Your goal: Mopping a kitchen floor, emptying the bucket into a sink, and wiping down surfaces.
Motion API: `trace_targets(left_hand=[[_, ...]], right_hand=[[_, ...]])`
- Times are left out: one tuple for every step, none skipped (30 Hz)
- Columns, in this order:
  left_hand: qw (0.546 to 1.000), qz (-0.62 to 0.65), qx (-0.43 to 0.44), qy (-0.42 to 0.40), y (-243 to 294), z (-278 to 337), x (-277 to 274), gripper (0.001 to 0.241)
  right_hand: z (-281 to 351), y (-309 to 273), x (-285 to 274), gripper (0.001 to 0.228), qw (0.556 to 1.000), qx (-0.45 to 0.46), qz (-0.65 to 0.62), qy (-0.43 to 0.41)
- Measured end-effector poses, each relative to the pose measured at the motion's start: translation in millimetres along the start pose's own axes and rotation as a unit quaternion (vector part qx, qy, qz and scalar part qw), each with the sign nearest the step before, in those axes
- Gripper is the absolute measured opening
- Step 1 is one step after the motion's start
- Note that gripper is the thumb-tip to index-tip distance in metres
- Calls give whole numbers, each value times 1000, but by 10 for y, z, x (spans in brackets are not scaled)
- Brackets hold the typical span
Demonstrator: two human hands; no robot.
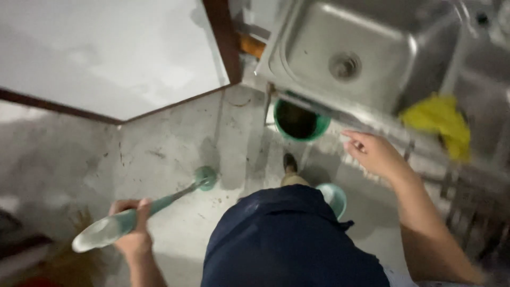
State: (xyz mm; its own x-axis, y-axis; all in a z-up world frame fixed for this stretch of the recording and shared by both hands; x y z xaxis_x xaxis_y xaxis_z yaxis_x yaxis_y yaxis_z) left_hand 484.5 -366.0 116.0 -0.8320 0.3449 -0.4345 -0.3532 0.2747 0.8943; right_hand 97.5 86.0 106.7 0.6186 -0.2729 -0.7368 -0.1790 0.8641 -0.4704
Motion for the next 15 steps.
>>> trace_targets(left_hand=[[1000, -3, -9, 18, -23, 62, 30, 21], [997, -29, -25, 61, -25, 105, -40, 23], [992, -55, -41, 103, -22, 160, -119, 24], [990, -63, -49, 114, -28, 240, -150, 24], [985, -87, -47, 139, -25, 337, -211, 25], [979, -109, -49, 165, -27, 477, -263, 26], [975, -117, -62, 177, 34, 578, -272, 26], [975, -84, -75, 192, 84, 719, -304, 24], [973, -51, -88, 208, 133, 868, -351, 21], [968, -57, -99, 224, 106, 1024, -412, 21], [961, -109, -92, 239, 118, 1186, -480, 22], [952, -159, -85, 248, 126, 1325, -560, 23], [947, -166, -95, 260, -33, 1513, -629, 23], [938, -165, -127, 277, -251, 1665, -677, 23], [928, -164, -159, 293, -467, 1828, -726, 23]], right_hand=[[-281, -78, -134, 48, 1000, -15, 9, -10], [-518, -236, -273, 46, 999, -47, 8, -3], [-741, -406, -396, 43, 997, -79, 6, 4], [-949, -483, -421, 43, 996, -88, 10, -9], [-1130, -624, -454, 42, 990, -142, 20, 4], [-1296, -773, -489, 42, 980, -195, 33, 14], [-1472, -813, -447, 42, 978, -205, 38, -1], [-1601, -930, -429, 41, 965, -257, 42, 15], [-1699, -1053, -389, 40, 950, -308, 43, 32], [-1801, -1106, -286, 40, 945, -322, 46, 16], [-1857, -1194, -215, 41, 930, -363, 48, 34], [-1878, -1277, -140, 42, 913, -401, 47, 53], [-1911, -1293, -11, 42, 909, -411, 49, 40], [-1921, -1307, 45, 47, 894, -437, 62, 73], [-1923, -1321, 106, 53, 877, -462, 75, 106]])
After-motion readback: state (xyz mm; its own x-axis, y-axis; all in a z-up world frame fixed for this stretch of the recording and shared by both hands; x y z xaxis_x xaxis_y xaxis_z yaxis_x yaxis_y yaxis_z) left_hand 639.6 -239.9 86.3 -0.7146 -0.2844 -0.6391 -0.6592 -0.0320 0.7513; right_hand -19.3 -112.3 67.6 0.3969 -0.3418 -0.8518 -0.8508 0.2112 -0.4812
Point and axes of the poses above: each hand's wrist, its own z-axis away from the middle knuckle, its own x-axis out of the palm, y = z × x, the point moved 7 cm from there along -z, towards the middle knuckle, and after that the axes turned 2 degrees about y, right-handed, at the moved point
